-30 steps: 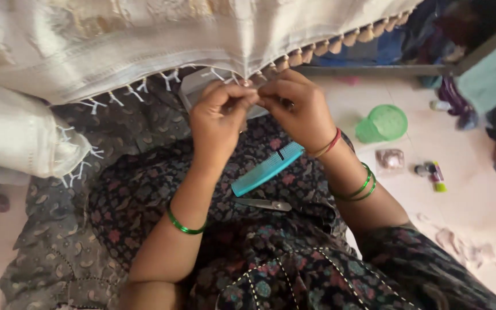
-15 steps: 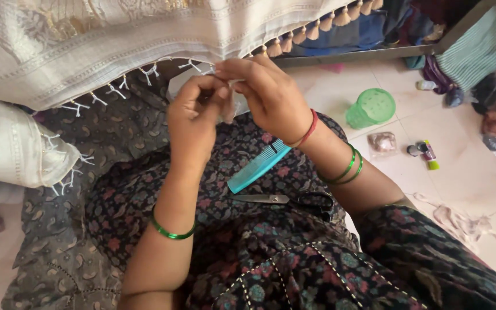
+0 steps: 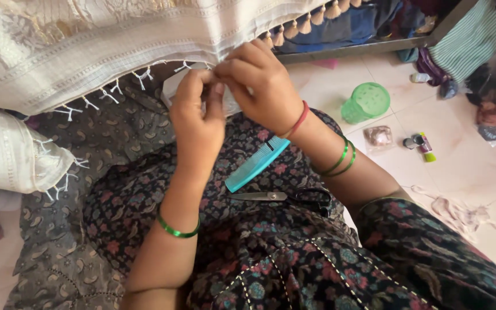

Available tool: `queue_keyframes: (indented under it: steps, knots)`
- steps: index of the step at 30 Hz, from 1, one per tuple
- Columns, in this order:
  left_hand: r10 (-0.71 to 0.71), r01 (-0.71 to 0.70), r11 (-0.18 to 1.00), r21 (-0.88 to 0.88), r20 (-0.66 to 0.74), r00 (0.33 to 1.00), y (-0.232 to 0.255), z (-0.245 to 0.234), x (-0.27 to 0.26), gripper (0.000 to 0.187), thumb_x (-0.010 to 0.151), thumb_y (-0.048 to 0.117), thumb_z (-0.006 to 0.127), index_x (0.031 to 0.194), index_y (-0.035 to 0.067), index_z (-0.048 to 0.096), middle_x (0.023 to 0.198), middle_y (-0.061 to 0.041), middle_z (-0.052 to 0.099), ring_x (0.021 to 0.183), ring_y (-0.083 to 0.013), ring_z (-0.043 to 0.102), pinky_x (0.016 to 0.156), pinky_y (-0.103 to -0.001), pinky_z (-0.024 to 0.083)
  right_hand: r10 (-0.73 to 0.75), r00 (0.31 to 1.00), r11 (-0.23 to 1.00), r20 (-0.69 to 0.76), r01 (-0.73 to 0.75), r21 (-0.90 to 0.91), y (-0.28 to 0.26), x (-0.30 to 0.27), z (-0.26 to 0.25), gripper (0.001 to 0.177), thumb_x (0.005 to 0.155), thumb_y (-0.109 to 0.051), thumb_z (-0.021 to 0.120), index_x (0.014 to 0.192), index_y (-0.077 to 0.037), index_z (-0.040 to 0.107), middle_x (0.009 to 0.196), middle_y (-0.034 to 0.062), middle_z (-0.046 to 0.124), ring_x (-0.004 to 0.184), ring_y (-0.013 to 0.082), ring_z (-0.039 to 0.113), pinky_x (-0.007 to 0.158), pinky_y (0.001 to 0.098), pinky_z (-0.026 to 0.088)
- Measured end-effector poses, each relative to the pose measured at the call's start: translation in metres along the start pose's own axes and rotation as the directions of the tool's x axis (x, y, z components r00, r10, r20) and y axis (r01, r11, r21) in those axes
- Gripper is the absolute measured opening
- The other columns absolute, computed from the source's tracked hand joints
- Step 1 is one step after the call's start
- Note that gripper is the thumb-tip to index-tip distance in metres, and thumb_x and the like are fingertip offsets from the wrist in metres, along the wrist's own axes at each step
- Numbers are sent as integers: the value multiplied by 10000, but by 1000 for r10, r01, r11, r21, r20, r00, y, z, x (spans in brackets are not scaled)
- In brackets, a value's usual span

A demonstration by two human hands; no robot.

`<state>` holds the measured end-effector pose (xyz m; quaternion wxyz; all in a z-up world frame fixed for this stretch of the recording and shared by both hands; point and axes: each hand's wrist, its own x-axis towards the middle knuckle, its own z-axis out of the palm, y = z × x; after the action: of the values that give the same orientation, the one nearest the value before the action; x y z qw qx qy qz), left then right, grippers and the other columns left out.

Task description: Tie and trim decorative tassels on the edge of a saree fabric.

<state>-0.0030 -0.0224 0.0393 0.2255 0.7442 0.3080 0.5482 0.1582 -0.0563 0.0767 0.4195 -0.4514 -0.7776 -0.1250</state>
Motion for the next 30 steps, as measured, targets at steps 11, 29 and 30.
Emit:
queue_keyframes:
  steps: [11, 29, 30]
  knots:
    - [-203, 234, 907, -351, 121, 972, 3, -6, -4, 80, 937, -20, 685, 955, 45, 641, 951, -55, 657, 885, -187, 626, 760, -301, 505, 74, 997, 993, 3, -73, 91, 9, 18, -14, 106, 909, 34, 776, 951, -29, 702, 962, 79, 691, 924, 308, 622, 844, 398, 508]
    - [163, -159, 980, 117, -18, 987, -1, -10, -5, 211, 923, 61, 795, 1106, 161, 759, 1325, -50, 575, 1069, -218, 609, 904, -337, 545, 535, 768, 506, 352, -625, 595, 25, -35, 8, 95, 991, -42, 689, 1071, 6, 669, 962, 14, 690, 806, 82, 625, 711, 221, 522]
    - [161, -157, 980, 123, -27, 987, 5, -14, 10, 211, 923, 61, 795, 1106, 161, 759, 1325, -50, 575, 1069, -218, 609, 904, -337, 545, 526, 772, 508, 357, -621, 596, 26, -33, 9, 95, 991, -42, 689, 1071, 6, 669, 962, 14, 690, 806, 82, 625, 711, 221, 522]
